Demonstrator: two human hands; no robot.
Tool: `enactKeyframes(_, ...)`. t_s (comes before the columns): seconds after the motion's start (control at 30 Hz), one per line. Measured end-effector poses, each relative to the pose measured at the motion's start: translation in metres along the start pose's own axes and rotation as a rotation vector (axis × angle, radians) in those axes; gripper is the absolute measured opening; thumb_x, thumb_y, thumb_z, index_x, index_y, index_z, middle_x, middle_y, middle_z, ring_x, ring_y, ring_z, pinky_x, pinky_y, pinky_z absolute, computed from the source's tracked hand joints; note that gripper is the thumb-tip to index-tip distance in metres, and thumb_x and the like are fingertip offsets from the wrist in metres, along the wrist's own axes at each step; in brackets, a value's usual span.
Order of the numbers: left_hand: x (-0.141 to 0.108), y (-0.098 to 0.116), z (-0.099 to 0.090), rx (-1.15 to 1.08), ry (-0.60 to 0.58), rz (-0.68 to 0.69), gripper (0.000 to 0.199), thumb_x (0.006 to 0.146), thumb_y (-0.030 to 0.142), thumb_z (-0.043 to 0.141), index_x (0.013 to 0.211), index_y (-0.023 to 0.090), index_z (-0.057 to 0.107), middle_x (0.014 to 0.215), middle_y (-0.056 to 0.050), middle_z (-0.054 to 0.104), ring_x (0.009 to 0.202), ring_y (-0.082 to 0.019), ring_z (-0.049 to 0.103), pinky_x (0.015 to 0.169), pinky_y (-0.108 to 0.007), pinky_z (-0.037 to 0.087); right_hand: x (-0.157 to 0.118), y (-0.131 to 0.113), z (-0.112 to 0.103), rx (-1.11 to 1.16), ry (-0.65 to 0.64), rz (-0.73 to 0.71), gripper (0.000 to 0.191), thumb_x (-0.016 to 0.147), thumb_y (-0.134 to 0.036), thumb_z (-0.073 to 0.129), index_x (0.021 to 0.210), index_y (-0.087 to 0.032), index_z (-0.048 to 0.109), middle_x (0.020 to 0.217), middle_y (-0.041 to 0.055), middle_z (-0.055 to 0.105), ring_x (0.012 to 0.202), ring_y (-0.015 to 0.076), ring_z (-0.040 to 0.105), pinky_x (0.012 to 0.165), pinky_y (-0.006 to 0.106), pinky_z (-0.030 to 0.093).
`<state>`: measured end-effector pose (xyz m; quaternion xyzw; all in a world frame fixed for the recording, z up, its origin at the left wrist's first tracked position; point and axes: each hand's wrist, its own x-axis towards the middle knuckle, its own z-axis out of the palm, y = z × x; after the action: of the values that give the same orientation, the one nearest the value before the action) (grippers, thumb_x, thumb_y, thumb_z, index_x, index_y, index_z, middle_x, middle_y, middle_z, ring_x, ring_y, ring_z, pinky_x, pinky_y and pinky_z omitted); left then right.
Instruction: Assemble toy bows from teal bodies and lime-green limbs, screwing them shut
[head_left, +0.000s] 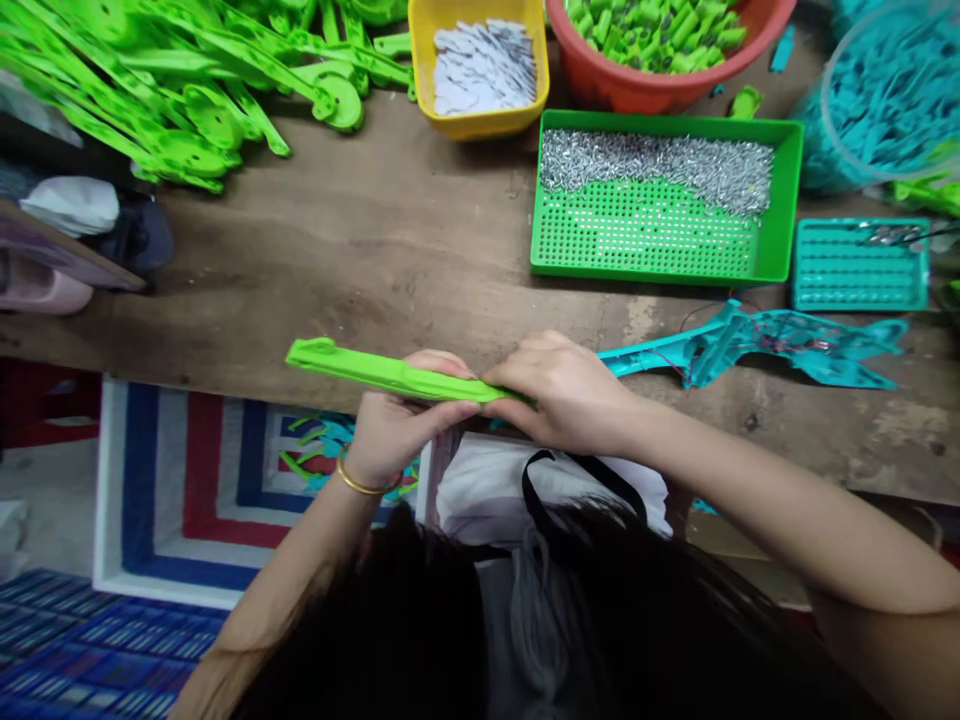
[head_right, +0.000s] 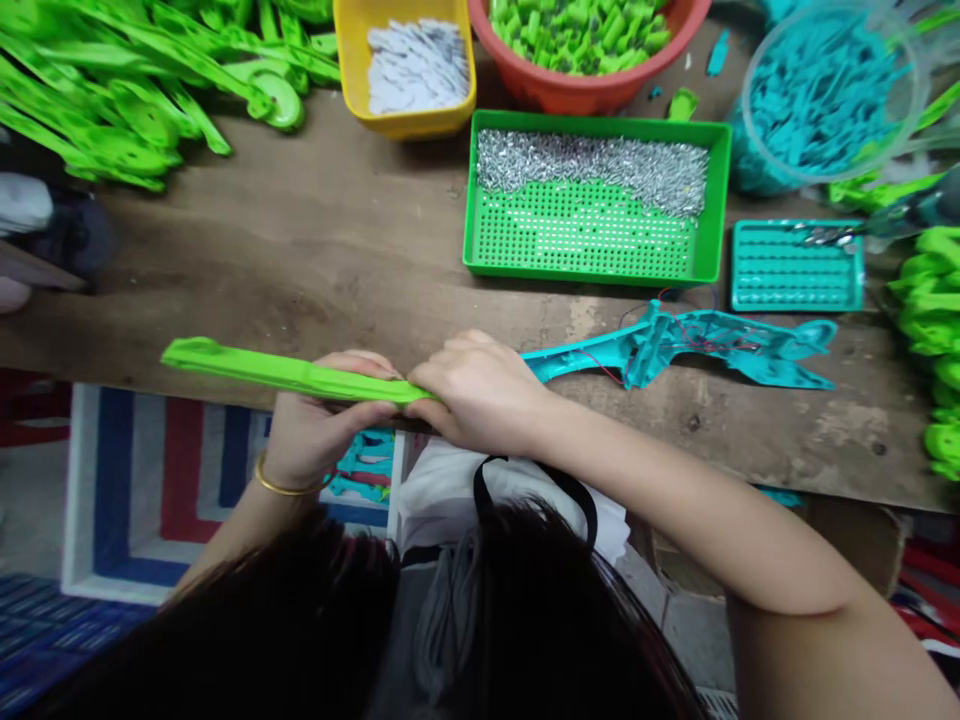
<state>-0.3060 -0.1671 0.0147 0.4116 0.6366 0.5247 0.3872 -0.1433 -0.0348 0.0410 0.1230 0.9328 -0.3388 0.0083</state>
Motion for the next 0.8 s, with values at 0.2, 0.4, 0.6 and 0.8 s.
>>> enactKeyframes(0.2,0.003,0.009,-0.021,0.05,-0.039,0.037,0.015,0.073,0.025,0.079,0.085,0.024,0.072,0.089,-0.003,0.069,0.088,-0.019,0.065,0.082,-0.035,0.056,0.003,-0.009,-0.002,0.141,-0.031,0.074,0.025,0.095,-0.034,0.051,0.107,-0.017,0.065,0.097,0.0076,0.073,0.088,0.0182,0.063,0.08,0.031,0.04)
enactKeyframes(0.4,0.0,0.006,-0.011,0.037,0.012,0.104,0.017,0.073,0.021,0.079,0.087,0.026,0.072,0.087,-0.002,0.069,0.088,-0.018,0.065,0.081,-0.033,0.055,0.011,-0.013,0.004,0.222,0.055,0.128,0.02,0.095,-0.029,0.049,0.085,-0.018,0.062,0.081,0.0019,0.068,0.075,0.0137,0.058,0.072,0.027,0.036)
enactKeyframes(0.6,0.0,0.014,-0.023,0.053,-0.041,0.003,0.02,0.072,0.028,0.081,0.09,0.023,0.073,0.091,-0.004,0.07,0.087,-0.02,0.066,0.079,-0.033,0.056,0.008,-0.007,0.006,0.277,0.068,0.097,0.017,0.093,-0.027,0.053,0.08,-0.019,0.061,0.073,-0.0019,0.065,0.072,0.0113,0.056,0.073,0.026,0.033)
enactKeyframes(0.8,-0.001,0.015,-0.033,0.054,0.059,0.015,0.018,0.071,0.027,0.082,0.084,0.021,0.073,0.089,-0.004,0.07,0.086,-0.018,0.066,0.075,-0.029,0.055,0.016,-0.018,0.004,0.205,0.059,0.123,0.02,0.096,-0.03,0.049,0.09,-0.018,0.062,0.087,0.0024,0.07,0.078,0.0132,0.059,0.084,0.03,0.032)
